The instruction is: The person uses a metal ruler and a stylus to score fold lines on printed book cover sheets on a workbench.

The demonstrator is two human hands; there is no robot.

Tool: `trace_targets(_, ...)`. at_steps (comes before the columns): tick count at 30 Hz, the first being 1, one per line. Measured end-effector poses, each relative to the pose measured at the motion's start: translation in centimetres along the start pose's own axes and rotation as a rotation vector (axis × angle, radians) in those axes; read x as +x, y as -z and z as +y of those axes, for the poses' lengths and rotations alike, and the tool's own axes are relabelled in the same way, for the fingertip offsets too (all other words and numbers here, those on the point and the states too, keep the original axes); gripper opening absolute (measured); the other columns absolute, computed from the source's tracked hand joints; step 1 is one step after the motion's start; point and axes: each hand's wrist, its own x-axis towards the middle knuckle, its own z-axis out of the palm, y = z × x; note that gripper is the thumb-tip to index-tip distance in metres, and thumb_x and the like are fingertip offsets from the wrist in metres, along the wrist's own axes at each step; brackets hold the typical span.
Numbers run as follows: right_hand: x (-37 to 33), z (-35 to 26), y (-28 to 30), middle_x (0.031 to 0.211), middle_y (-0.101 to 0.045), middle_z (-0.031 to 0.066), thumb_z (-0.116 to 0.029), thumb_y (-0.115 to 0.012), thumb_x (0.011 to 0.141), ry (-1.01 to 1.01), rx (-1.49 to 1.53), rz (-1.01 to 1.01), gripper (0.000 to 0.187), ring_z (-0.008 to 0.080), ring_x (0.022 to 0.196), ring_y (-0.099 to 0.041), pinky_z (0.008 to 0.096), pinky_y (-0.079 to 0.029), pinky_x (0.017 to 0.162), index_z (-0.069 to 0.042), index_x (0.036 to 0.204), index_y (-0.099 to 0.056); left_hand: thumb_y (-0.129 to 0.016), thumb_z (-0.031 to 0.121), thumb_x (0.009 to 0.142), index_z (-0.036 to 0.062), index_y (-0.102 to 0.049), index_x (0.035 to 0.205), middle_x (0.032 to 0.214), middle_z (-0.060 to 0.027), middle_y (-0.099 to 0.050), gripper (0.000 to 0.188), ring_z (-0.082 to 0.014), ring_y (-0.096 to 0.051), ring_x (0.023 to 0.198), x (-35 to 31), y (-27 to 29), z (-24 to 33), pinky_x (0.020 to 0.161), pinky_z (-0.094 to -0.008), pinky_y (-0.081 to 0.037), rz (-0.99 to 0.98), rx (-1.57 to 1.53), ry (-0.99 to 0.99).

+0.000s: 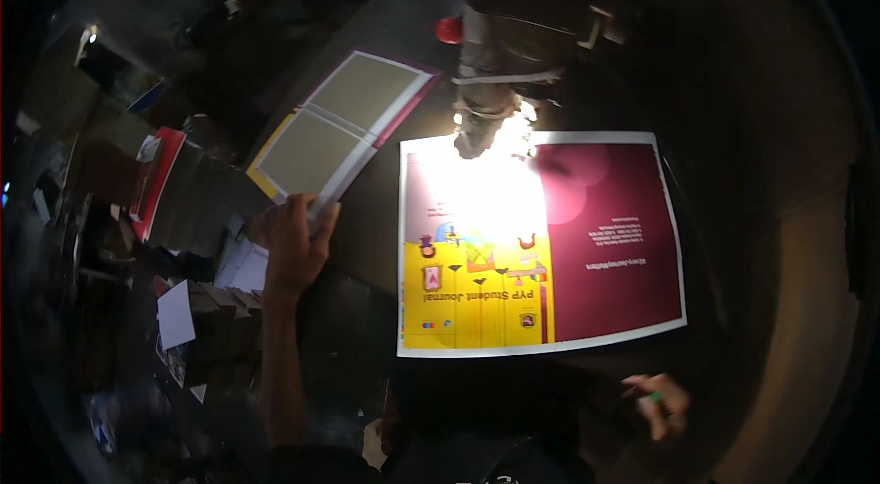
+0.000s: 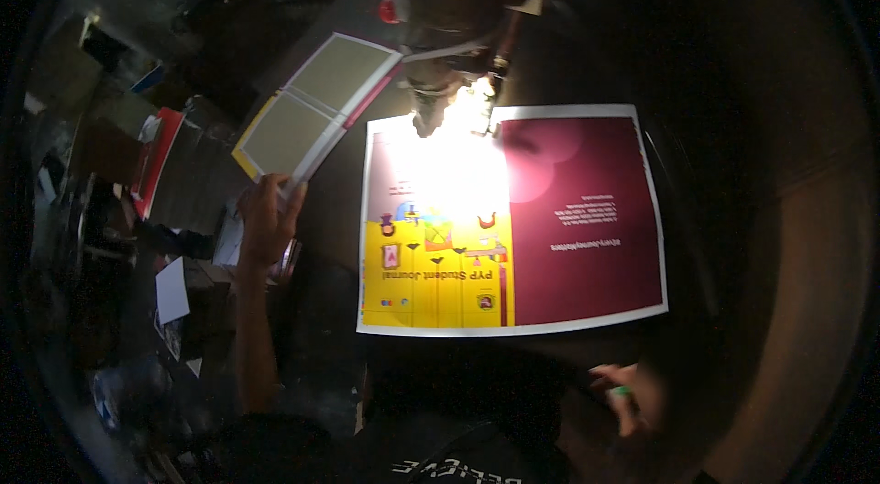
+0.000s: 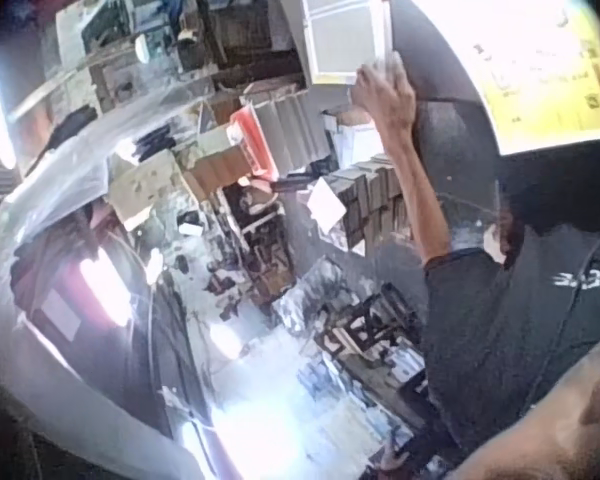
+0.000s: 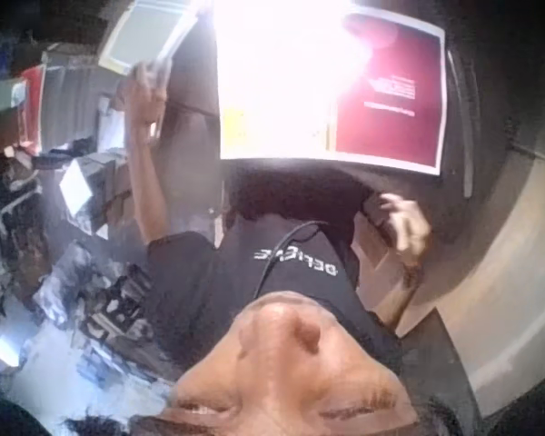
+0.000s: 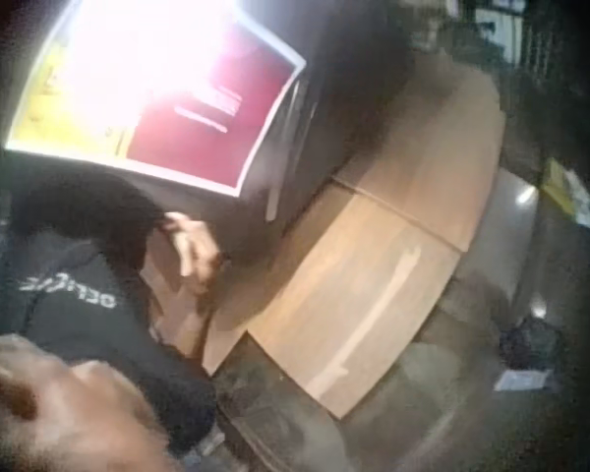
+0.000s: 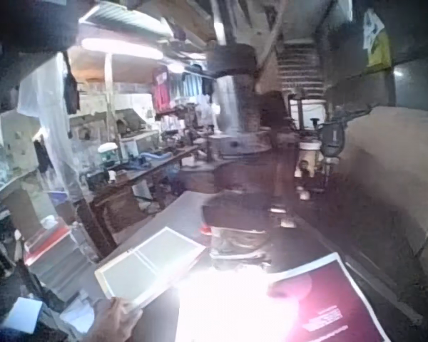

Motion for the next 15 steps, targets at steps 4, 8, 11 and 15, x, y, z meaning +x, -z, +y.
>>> trace_targets(4,5.0,-0.8,5.1,0.099,-0.059,0.0061,-0.017,-0.062,0.095,-0.021,-0.434,0.379,0.025,0.0169,0.09,-0.054,0.0343,-0.043,0.084,-0.004,0.115,-0.063,-0.062,0.031,0.097,0.0043,-0.054,0.127,0.126,-0.0201,-0.059,0.041,-0.0366,-0.052,0.126,2.1,-1.1,0.2,0.111,-0.0523,-0.03,0.06,0.003,-0.001)
trace_targets(8,13.2,7.7,13.5,0.103,-0.057,0.0043,-0.032,-0.073,0.093,0.046,-0.566,0.68,0.035,0.0166,0.097,-0.053,0.035,-0.043,0.087,-0.005,0.112,-0.062,-0.06,0.033,0.097,0.0054,-0.047,0.138,0.143,-0.0211,-0.048,0.051,-0.037,-0.041,0.138,6.1,-2.8,-1.8,0.114,-0.0542,-0.027,0.202,-0.025,-0.163)
trace_targets(11,17.8,11.9,18.2,0.097,-0.059,0.0037,-0.033,-0.08,0.086,-0.131,-0.508,0.666,0.04,0.0163,0.091,-0.056,0.0358,-0.046,0.084,-0.005,0.109,-0.063,-0.053,0.041,0.1,0.0094,-0.04,0.148,0.154,-0.0204,-0.037,0.058,-0.0365,-0.033,0.146,8.6,-5.1,-2.8,0.118,-0.0545,-0.022,0.205,0.049,-0.148)
trace_targets(15,19.5,12.1,20.8,0.073,-0.061,0.0025,-0.03,-0.084,0.082,-0.099,-0.436,0.521,0.034,0.015,0.066,-0.056,0.0319,-0.047,0.067,-0.002,0.086,-0.066,-0.043,0.052,0.102,0.0163,-0.033,0.155,0.162,-0.016,-0.028,0.065,-0.0342,-0.025,0.151,9.1,-6.9,-2.4,0.121,-0.0554,-0.016,-0.007,0.1,-0.008)
